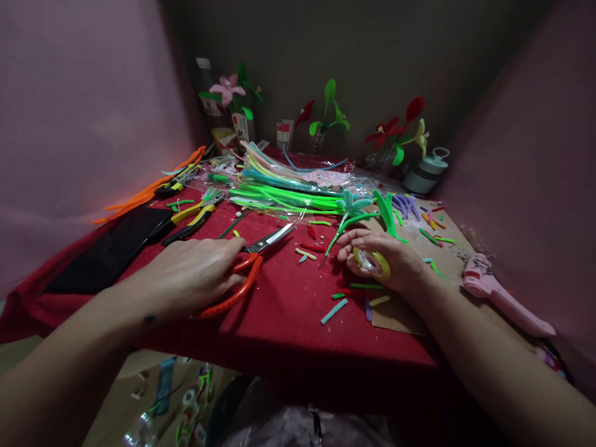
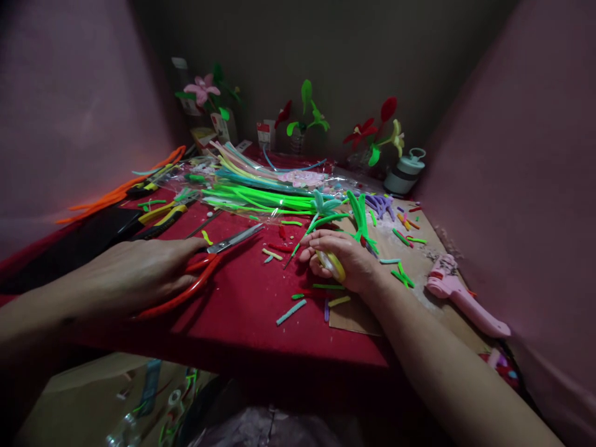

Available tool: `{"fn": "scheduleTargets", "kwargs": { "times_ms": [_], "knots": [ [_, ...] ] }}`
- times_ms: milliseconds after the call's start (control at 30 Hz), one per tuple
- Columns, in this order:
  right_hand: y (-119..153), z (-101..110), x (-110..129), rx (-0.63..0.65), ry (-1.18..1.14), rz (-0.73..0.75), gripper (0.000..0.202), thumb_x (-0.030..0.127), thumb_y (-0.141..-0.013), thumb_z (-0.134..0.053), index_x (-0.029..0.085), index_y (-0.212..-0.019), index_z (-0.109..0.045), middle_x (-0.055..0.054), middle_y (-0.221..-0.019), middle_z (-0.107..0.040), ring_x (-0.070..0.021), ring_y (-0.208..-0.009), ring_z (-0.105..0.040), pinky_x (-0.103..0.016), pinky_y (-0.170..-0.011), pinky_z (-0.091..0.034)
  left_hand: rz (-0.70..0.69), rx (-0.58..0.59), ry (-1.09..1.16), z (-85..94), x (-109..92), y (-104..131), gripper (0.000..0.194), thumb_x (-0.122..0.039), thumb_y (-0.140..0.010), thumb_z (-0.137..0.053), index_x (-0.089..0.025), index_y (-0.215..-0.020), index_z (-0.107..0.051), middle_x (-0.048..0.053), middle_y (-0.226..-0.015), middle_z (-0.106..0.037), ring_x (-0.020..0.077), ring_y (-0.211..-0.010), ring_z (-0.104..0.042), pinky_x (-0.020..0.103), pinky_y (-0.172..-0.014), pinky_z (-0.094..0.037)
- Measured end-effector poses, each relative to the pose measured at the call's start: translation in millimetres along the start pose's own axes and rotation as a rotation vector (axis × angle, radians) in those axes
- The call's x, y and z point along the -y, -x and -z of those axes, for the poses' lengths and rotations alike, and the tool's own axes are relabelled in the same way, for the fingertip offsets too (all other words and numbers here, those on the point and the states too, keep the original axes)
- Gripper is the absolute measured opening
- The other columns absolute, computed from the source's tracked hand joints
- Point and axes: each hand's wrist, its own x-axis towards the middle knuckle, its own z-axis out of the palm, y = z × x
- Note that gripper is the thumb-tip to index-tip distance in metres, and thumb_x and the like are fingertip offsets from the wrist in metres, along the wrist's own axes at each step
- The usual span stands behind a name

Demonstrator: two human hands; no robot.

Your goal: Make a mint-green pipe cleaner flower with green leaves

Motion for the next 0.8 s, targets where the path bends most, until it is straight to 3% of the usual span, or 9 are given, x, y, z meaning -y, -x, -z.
{"fn": "scheduleTargets", "kwargs": {
  "times_ms": [67, 133, 400, 500, 600, 667, 800],
  "knots": [
    [0, 0, 0, 0.014, -0.001, 0.003, 0.018, 0.026, -0.064, -0.062, 0.016, -0.078, -0.057, -0.007, -0.069, -0.065, -0.0088, -0.042, -0.044, -0.021, -0.037, -0.025, 0.024, 0.011, -0.325, -1.2, 2, -3, 0.017, -0.033, -0.07, -0.061, -0.017, -0.076, -0.057, 0.001, -0.063, -0.053, 0.0109, -0.051, -0.04, 0.022, -0.048, -0.02],
    [-1, 0, -1, 0.028, -0.003, 0.008, 0.018, 0.026, -0.065, -0.061, 0.016, -0.079, -0.057, -0.007, -0.069, -0.065, -0.0086, -0.041, -0.044, -0.02, -0.037, -0.025, 0.031, 0.03, -0.497, -1.7, 4, -6, 0.02, -0.037, -0.075, -0.055, -0.017, -0.081, -0.055, 0.003, -0.067, -0.056, 0.0126, -0.053, -0.044, 0.023, -0.05, -0.021],
    [-1, 3, -2, 0.081, 0.01, 0.042, 0.021, 0.025, -0.065, -0.059, 0.015, -0.083, -0.059, -0.007, -0.072, -0.066, -0.0078, -0.041, -0.042, -0.021, -0.039, -0.025, 0.068, 0.047, -0.585, -2.9, 6, -34, 0.036, -0.042, -0.083, -0.043, -0.015, -0.104, -0.053, 0.015, -0.092, -0.062, 0.0251, -0.072, -0.058, 0.03, -0.055, -0.031],
    [0, 4, -3, 0.079, 0.016, 0.046, 0.02, 0.026, -0.067, -0.06, 0.016, -0.085, -0.06, -0.007, -0.074, -0.066, -0.0083, -0.042, -0.042, -0.022, -0.039, -0.025, -0.066, -0.054, -0.635, -4.7, -3, -42, 0.042, -0.036, -0.081, -0.049, -0.014, -0.116, -0.052, 0.017, -0.098, -0.059, 0.028, -0.082, -0.058, 0.033, -0.061, -0.038],
    [1, 3, -1, 0.065, 0.013, 0.036, 0.02, 0.027, -0.068, -0.061, 0.016, -0.084, -0.061, -0.008, -0.074, -0.066, -0.0084, -0.044, -0.044, -0.021, -0.039, -0.025, -0.212, -0.268, -0.595, -10.1, -25, -42, 0.044, -0.023, -0.083, -0.045, -0.018, -0.127, -0.046, 0.014, -0.104, -0.056, 0.0264, -0.093, -0.054, 0.033, -0.07, -0.043],
    [1, 1, 0, 0.064, 0.003, 0.025, 0.02, 0.026, -0.067, -0.061, 0.015, -0.083, -0.062, -0.008, -0.073, -0.065, -0.0081, -0.044, -0.045, -0.02, -0.039, -0.026, -0.34, -0.348, -0.513, -16.8, -42, -39, 0.05, -0.018, -0.085, -0.042, -0.018, -0.135, -0.038, 0.015, -0.111, -0.053, 0.0264, -0.102, -0.05, 0.037, -0.082, -0.043],
    [2, 0, 2, 0.049, -0.007, 0.02, 0.018, 0.023, -0.066, -0.062, 0.014, -0.081, -0.062, -0.007, -0.071, -0.065, -0.0076, -0.044, -0.046, -0.02, -0.04, -0.027, -0.575, -0.265, -0.187, -32.4, -63, -40, 0.057, -0.021, -0.086, -0.047, -0.019, -0.14, -0.029, 0.012, -0.12, -0.047, 0.0212, -0.108, -0.047, 0.035, -0.092, -0.042]
  ]
}}
